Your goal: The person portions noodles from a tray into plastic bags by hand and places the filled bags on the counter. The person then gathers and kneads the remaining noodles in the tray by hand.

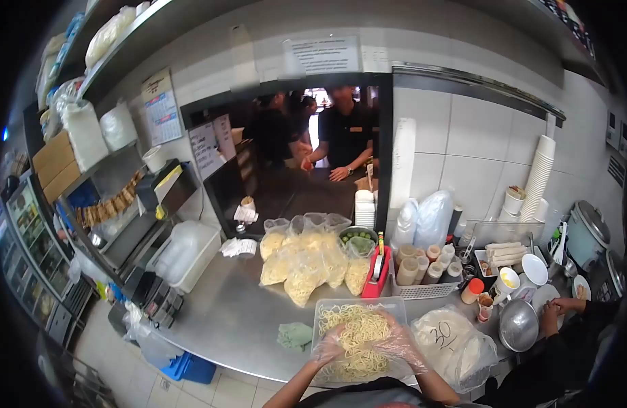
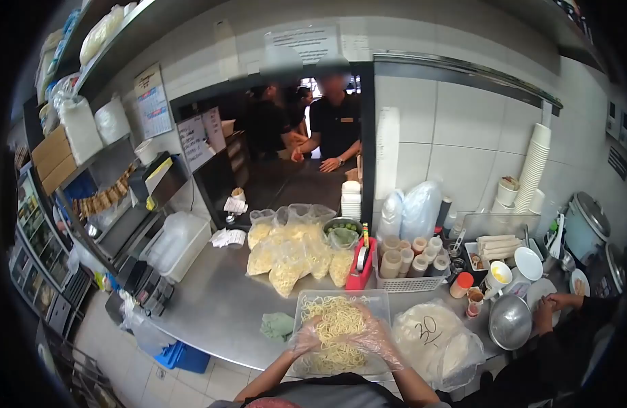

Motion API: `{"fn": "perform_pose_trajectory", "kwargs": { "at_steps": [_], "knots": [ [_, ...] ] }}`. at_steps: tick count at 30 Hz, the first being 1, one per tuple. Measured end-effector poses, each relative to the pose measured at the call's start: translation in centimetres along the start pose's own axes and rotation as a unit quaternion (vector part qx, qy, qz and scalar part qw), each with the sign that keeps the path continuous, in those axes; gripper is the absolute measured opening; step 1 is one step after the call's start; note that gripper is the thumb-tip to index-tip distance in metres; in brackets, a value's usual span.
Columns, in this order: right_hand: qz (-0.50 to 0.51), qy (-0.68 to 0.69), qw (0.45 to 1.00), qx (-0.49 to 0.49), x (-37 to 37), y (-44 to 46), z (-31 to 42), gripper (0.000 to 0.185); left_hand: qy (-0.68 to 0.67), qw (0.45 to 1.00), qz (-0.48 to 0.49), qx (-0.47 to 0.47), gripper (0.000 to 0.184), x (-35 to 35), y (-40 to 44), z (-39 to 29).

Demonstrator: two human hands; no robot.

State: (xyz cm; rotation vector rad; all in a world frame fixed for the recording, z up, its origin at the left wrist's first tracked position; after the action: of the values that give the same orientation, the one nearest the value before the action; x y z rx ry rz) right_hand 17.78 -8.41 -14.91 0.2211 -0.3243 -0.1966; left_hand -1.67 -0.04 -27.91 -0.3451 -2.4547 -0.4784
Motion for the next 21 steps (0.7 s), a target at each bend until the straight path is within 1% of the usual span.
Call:
{"fn": "perform_pose_trajectory", "kwargs": {
  "at_steps": [1, 2, 3, 4, 5, 6, 8, 9, 10, 11, 12, 14, 15, 16, 17, 19, 20, 21],
  "knots": [
    [-0.014, -0.035, 0.999, -0.030, 0.1, 0.0, 1.4, 0.096, 0.047, 0.999, 0.005, 0.006, 0.073, 1.4, -0.8, -1.9],
    [-0.025, -0.069, 0.995, -0.063, 0.3, -0.3, 1.9, 0.093, 0.109, 0.987, 0.096, 0.063, 0.086, 3.0, -1.0, -4.9],
    [-0.017, -0.053, 0.996, -0.074, 0.2, -0.6, 1.0, 0.092, 0.185, 0.977, 0.106, -0.009, 0.087, 1.9, -1.2, -3.7],
    [-0.006, -0.037, 0.996, -0.086, -0.2, -0.9, -0.8, 0.091, 0.257, 0.956, 0.113, -0.078, 0.088, 0.1, -1.5, -1.4],
    [0.005, -0.021, 0.995, -0.096, -0.8, -1.0, -2.3, 0.090, 0.327, 0.926, 0.118, -0.147, 0.090, -0.3, -1.8, -1.4],
    [0.028, -0.002, 0.997, -0.065, -1.5, -1.0, -3.3, 0.088, 0.304, 0.935, 0.077, -0.163, 0.088, -0.8, -2.3, -1.8],
    [0.074, 0.035, 0.997, -0.011, -2.7, -1.7, -4.5, 0.085, 0.253, 0.949, -0.002, -0.189, 0.084, 0.5, -2.7, -7.2],
    [0.062, 0.030, 0.998, 0.003, -2.9, -2.2, -4.4, 0.085, 0.146, 0.976, -0.002, -0.163, 0.081, 0.8, -2.5, -7.7],
    [0.048, 0.027, 0.998, 0.016, -3.0, -2.2, -3.9, 0.085, 0.039, 0.990, 0.000, -0.134, 0.079, 1.2, -2.4, -7.9],
    [0.034, 0.022, 0.999, 0.031, -2.9, -1.9, -3.2, 0.084, -0.068, 0.992, -0.003, -0.103, 0.076, 1.7, -1.9, -8.3],
    [0.037, 0.019, 0.999, 0.028, -2.6, -1.5, -2.3, 0.084, 0.030, 0.993, -0.013, -0.115, 0.076, 2.9, -1.8, -9.5],
    [0.043, 0.014, 0.999, 0.025, -1.9, -0.8, -0.2, 0.084, 0.019, 0.999, -0.017, -0.044, 0.069, 3.7, -1.6, -9.7],
    [0.035, 0.000, 0.999, 0.013, -1.7, -0.7, 0.0, 0.079, 0.014, 1.000, -0.019, -0.010, 0.065, 4.3, -1.3, -9.8],
    [0.027, -0.014, 1.000, 0.004, -1.5, -0.5, 0.1, 0.075, 0.030, 0.995, -0.050, -0.081, 0.052, 6.6, -0.9, -12.2],
    [0.018, -0.029, 0.999, -0.005, -1.3, -0.3, 0.3, 0.072, 0.009, 0.997, -0.040, -0.067, 0.050, 7.0, -0.4, -11.6],
    [-0.014, -0.110, 0.991, -0.075, -0.6, -0.5, 1.3, 0.065, -0.035, 0.999, -0.020, -0.032, 0.046, 7.0, -0.4, -9.8],
    [-0.034, -0.149, 0.983, -0.105, -0.3, -0.4, 1.6, 0.062, 0.010, 0.998, 0.032, 0.049, 0.056, 6.7, -0.6, -8.5],
    [-0.030, -0.101, 0.987, -0.120, -0.4, -0.3, 0.3, 0.062, -0.035, 0.998, 0.014, 0.045, 0.057, 6.4, -0.6, -7.9]
  ]
}}
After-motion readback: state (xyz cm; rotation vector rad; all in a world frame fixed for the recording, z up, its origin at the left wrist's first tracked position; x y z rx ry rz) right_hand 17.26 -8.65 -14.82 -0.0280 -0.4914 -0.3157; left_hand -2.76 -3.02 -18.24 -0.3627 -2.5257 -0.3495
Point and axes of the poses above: each hand's wrist, its own y-axis towards the middle knuckle, its own x-axis out of the back of the hand, z = x × y, the point moved 4 cm from there along y, towards the middle knuckle, and after that the axes turned 15 degrees about -z, right-handed, at the moved point
